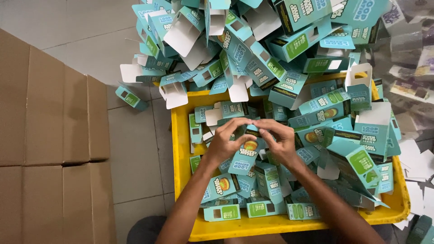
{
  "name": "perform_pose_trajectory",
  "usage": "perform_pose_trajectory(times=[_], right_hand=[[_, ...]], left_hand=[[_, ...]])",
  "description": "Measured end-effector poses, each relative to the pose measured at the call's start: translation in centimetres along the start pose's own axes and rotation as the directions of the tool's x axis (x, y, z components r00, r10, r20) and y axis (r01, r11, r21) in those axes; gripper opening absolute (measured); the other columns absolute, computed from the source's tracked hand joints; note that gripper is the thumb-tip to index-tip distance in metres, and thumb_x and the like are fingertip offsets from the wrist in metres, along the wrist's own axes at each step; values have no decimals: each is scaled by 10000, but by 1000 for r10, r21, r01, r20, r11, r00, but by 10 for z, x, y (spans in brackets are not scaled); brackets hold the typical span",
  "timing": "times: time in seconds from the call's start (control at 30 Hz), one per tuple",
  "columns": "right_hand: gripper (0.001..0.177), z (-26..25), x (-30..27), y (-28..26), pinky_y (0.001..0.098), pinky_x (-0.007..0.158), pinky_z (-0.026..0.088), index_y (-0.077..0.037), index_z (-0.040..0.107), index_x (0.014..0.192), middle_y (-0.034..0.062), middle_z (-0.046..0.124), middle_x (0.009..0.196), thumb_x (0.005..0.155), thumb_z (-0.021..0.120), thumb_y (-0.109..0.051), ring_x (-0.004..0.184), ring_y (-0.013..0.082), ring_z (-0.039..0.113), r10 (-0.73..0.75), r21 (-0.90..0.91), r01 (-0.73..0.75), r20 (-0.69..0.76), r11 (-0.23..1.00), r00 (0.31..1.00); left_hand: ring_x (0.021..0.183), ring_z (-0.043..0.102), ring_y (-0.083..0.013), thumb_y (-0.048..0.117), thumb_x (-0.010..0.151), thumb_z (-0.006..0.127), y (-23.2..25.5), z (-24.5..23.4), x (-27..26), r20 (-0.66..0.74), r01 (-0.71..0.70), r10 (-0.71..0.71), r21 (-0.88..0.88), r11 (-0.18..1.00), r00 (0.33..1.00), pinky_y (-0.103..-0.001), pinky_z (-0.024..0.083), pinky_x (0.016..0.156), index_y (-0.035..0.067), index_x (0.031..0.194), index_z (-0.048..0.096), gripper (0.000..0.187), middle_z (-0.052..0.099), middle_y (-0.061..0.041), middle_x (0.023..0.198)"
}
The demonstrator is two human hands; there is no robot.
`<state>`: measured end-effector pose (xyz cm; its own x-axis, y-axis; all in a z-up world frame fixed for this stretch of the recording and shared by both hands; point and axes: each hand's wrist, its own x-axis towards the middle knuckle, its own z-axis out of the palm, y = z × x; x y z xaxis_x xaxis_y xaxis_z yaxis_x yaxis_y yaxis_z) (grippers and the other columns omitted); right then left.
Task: The person folds cardboard boxes from a flat state into rectangular shapes by hand and places them back into a yellow crate.
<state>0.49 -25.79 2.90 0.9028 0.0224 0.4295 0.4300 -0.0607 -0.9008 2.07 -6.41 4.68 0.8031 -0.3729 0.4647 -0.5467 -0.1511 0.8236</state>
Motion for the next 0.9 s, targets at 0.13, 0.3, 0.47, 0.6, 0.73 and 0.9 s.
perform_pose_trajectory(times=[0.13, 0.3, 0.47, 0.6, 0.73, 0.9], right_hand=[[348, -2, 0, -1, 573, 900, 592, -29, 698, 1306, 226, 701, 1299, 987, 585, -112, 1245, 458, 629, 145, 8, -147, 136, 989, 980], [526, 5, 0, -11, 598, 901, 594, -9, 563, 1397, 240, 591, 1402, 887, 691, -2, 1299, 506, 557, 237, 64, -243, 93, 968, 967], [399, 3, -6, -5, 545, 855, 627, 25, 658, 1273, 244, 650, 1325, 880, 723, 28, 1273, 472, 602, 220, 71, -223, 45, 972, 974], [336, 4, -5, -8, 523, 821, 635, 67, 704, 1197, 281, 670, 1301, 866, 756, 39, 1238, 464, 638, 180, 71, -180, 14, 981, 984], [352, 8, -4, -14, 539, 828, 633, 52, 691, 1217, 277, 667, 1304, 873, 750, 13, 1227, 476, 640, 190, 83, -192, 29, 978, 981], [367, 11, -7, -13, 569, 806, 625, 51, 666, 1252, 280, 657, 1309, 893, 729, 10, 1220, 509, 629, 173, 61, -176, 43, 983, 984]], left_hand=[[901, 759, -271, 278, 889, 811, -20, 6, -3, -141, 121, -122, -16, 993, 983, -365, 638, 744, 140, 1248, 689, 404, 745, -86, 975], [924, 767, -270, 311, 884, 821, -24, 6, -2, -188, 177, -204, -152, 973, 961, -358, 645, 724, 122, 1196, 708, 382, 774, -104, 1016], [891, 763, -317, 291, 905, 806, -22, 5, -5, -142, 200, -232, -210, 957, 962, -387, 649, 710, 103, 1189, 693, 358, 759, -155, 1039], [868, 767, -295, 275, 915, 802, -23, 5, -4, -143, 187, -217, -199, 962, 966, -367, 643, 690, 106, 1170, 691, 325, 754, -139, 1040], [856, 769, -288, 264, 916, 804, -22, 3, -4, -145, 165, -190, -173, 971, 971, -367, 645, 701, 119, 1152, 699, 296, 751, -125, 1045], [735, 754, -231, 235, 921, 801, -16, 1, -2, -178, 128, -153, -142, 981, 972, -339, 637, 628, 126, 1101, 720, 225, 746, -93, 914]])
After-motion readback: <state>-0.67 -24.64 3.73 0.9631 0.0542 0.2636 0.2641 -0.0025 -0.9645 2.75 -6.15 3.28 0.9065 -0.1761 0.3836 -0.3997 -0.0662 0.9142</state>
